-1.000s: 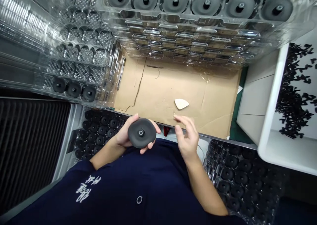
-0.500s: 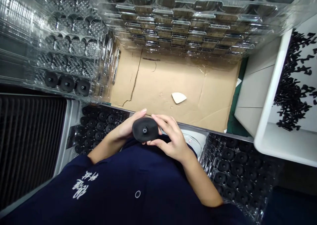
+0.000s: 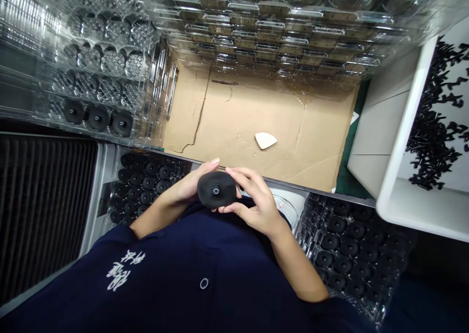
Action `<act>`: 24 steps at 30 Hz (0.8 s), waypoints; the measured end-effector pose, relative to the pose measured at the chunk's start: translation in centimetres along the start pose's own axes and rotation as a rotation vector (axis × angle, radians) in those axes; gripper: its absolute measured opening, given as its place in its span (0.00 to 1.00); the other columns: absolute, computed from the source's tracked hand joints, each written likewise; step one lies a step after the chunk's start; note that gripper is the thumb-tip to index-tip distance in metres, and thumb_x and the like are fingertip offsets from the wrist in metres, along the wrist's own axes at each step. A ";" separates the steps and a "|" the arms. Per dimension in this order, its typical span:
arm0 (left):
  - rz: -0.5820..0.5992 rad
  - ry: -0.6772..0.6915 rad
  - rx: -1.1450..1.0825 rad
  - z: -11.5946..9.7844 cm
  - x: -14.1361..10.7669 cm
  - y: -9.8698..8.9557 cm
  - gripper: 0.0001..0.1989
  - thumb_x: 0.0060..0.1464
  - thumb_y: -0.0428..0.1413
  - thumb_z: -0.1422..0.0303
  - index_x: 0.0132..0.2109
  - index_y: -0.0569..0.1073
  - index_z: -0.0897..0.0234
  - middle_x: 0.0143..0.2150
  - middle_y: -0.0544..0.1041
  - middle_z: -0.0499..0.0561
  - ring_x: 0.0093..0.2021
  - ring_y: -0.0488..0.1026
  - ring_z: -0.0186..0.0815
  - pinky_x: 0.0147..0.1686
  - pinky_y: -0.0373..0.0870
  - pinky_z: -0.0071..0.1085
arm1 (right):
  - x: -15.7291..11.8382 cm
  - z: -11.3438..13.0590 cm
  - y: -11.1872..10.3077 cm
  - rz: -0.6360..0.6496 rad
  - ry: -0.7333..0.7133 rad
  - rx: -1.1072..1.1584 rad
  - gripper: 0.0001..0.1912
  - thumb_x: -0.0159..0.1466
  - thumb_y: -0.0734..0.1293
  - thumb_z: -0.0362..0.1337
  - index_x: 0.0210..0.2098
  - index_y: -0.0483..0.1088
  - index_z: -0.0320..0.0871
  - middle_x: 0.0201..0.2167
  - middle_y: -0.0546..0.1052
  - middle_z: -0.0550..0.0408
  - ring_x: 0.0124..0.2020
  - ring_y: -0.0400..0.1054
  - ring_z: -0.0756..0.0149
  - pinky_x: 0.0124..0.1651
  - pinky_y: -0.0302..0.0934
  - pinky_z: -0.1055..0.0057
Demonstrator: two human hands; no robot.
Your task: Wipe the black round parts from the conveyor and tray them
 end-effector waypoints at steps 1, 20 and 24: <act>0.004 -0.002 -0.004 0.0 0.0 0.0 0.32 0.56 0.47 0.43 0.39 0.81 0.69 0.19 0.75 0.54 0.17 0.70 0.34 0.14 0.63 0.26 | 0.0 0.0 0.0 0.003 0.001 0.001 0.33 0.60 0.68 0.50 0.63 0.59 0.53 0.53 0.70 0.48 0.54 0.67 0.58 0.54 0.66 0.59; 0.001 0.027 0.069 0.1 -0.4 -0.2 0.34 0.53 0.47 0.41 0.35 0.81 0.68 0.21 0.77 0.54 0.18 0.71 0.35 0.18 0.67 0.28 | 0.0 0.3 0.2 -0.004 -0.017 0.013 0.30 0.61 0.68 0.47 0.62 0.61 0.53 0.52 0.71 0.48 0.53 0.68 0.57 0.54 0.67 0.56; -0.006 0.019 0.070 0.0 -0.4 -0.1 0.34 0.52 0.48 0.40 0.34 0.81 0.68 0.21 0.77 0.54 0.18 0.71 0.36 0.17 0.67 0.29 | 0.1 0.4 0.2 -0.008 -0.030 0.051 0.31 0.61 0.69 0.46 0.62 0.61 0.54 0.53 0.71 0.49 0.54 0.67 0.58 0.55 0.66 0.57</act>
Point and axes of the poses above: each hand's wrist, its own x-axis towards the middle knuckle, its own y-axis out of the palm, z = x × y, the point moved 1 cm from there along x, towards the middle knuckle
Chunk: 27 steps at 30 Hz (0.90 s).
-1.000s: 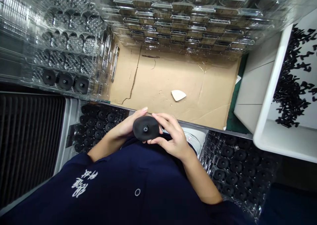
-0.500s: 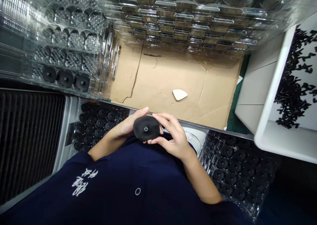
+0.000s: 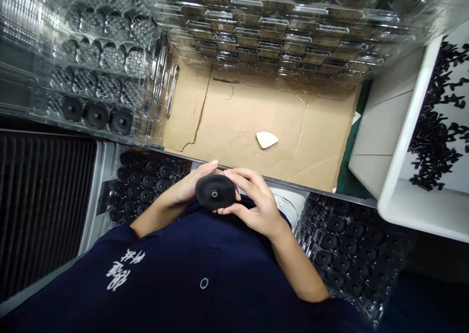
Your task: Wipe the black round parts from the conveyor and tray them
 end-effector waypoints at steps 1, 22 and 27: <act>0.000 -0.001 0.001 0.0 0.0 0.0 0.34 0.52 0.48 0.40 0.33 0.81 0.68 0.21 0.77 0.55 0.18 0.71 0.36 0.17 0.67 0.29 | 0.0 0.0 0.0 0.001 0.000 0.010 0.31 0.61 0.69 0.45 0.62 0.61 0.55 0.53 0.71 0.49 0.54 0.67 0.58 0.55 0.66 0.57; 0.009 -0.024 -0.040 0.5 0.3 -0.4 0.34 0.57 0.42 0.43 0.31 0.77 0.70 0.21 0.76 0.52 0.18 0.69 0.31 0.18 0.64 0.27 | 0.0 -0.1 -0.1 0.055 0.211 0.255 0.32 0.57 0.73 0.40 0.59 0.64 0.59 0.55 0.68 0.54 0.58 0.62 0.61 0.62 0.59 0.62; 0.002 -0.014 -0.036 0.3 0.3 -0.4 0.34 0.57 0.42 0.43 0.33 0.78 0.71 0.20 0.75 0.53 0.18 0.69 0.32 0.16 0.62 0.27 | 0.2 -0.2 -0.1 0.076 0.223 0.266 0.32 0.58 0.73 0.39 0.60 0.63 0.60 0.56 0.67 0.57 0.59 0.61 0.64 0.62 0.57 0.66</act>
Point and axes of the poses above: each hand's wrist, its own x-axis towards the middle knuckle, its own y-axis out of the palm, z = x × y, the point moved 1 cm from there along x, towards the middle knuckle
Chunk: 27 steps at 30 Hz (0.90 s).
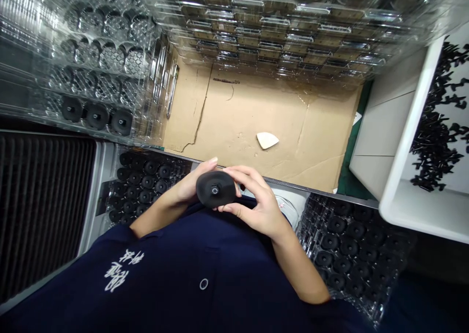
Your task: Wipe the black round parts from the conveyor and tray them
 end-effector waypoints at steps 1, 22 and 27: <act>0.001 0.000 -0.001 0.0 0.0 0.0 0.35 0.57 0.42 0.43 0.33 0.78 0.70 0.20 0.75 0.53 0.18 0.69 0.32 0.16 0.63 0.28 | 0.1 0.0 0.0 0.004 0.003 -0.001 0.32 0.58 0.73 0.39 0.60 0.63 0.60 0.56 0.67 0.57 0.59 0.60 0.64 0.62 0.57 0.66; -0.267 0.854 0.644 1.0 -2.8 -3.0 0.51 0.47 0.66 0.70 0.69 0.43 0.48 0.54 0.70 0.57 0.55 0.69 0.42 0.56 0.66 0.43 | 1.3 -0.3 0.1 -0.414 0.184 0.038 0.15 0.64 0.67 0.36 0.50 0.72 0.53 0.46 0.75 0.55 0.45 0.69 0.70 0.50 0.65 0.72; -0.335 1.031 0.920 1.0 -3.8 -2.9 0.55 0.47 0.66 0.70 0.70 0.37 0.51 0.54 0.69 0.60 0.52 0.70 0.44 0.52 0.69 0.48 | 1.4 1.5 1.4 -0.461 0.064 -0.002 0.15 0.62 0.68 0.32 0.48 0.72 0.51 0.38 0.77 0.56 0.41 0.71 0.70 0.49 0.67 0.69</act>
Point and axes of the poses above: each hand's wrist, its own x-axis towards the middle knuckle, its own y-axis out of the palm, z = x × y, the point moved 1 cm from there along x, towards the middle knuckle
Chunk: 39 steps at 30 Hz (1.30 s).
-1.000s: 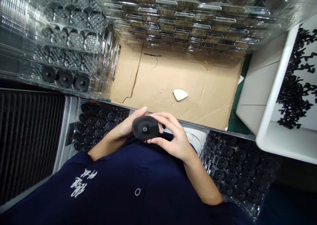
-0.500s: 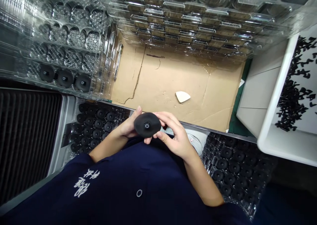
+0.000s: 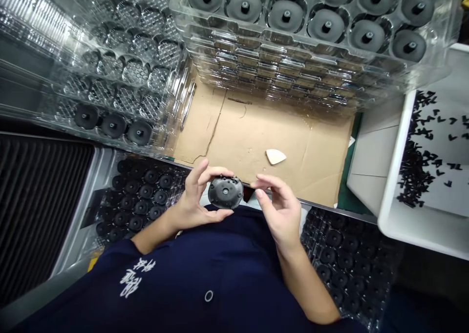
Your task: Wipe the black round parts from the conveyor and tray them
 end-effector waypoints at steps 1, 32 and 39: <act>-0.003 0.010 0.018 -0.1 -0.1 -0.1 0.54 0.47 0.66 0.70 0.70 0.37 0.52 0.53 0.69 0.60 0.52 0.70 0.44 0.52 0.69 0.49 | -0.1 0.5 0.2 0.026 -0.037 -0.006 0.16 0.62 0.68 0.31 0.48 0.72 0.51 0.36 0.77 0.56 0.40 0.71 0.70 0.48 0.67 0.69; 0.064 -0.209 -0.343 -6.2 -4.3 1.5 0.55 0.41 0.70 0.67 0.68 0.45 0.46 0.54 0.73 0.54 0.56 0.69 0.42 0.58 0.62 0.41 | -2.4 7.4 -0.3 0.831 0.148 0.113 0.08 0.61 0.70 0.35 0.39 0.69 0.40 0.30 0.78 0.55 0.32 0.75 0.71 0.36 0.71 0.74; 0.119 -0.138 -0.174 -6.1 -3.3 1.5 0.43 0.41 0.69 0.61 0.62 0.60 0.56 0.50 0.75 0.56 0.51 0.72 0.43 0.53 0.65 0.38 | -2.8 6.5 -1.8 0.657 0.038 0.011 0.08 0.60 0.70 0.39 0.37 0.73 0.42 0.30 0.77 0.53 0.33 0.73 0.68 0.37 0.69 0.72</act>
Point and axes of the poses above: each hand's wrist, its own x-axis towards the middle knuckle, its own y-axis out of the palm, z = x × y, the point moved 1 cm from there along x, towards the middle knuckle
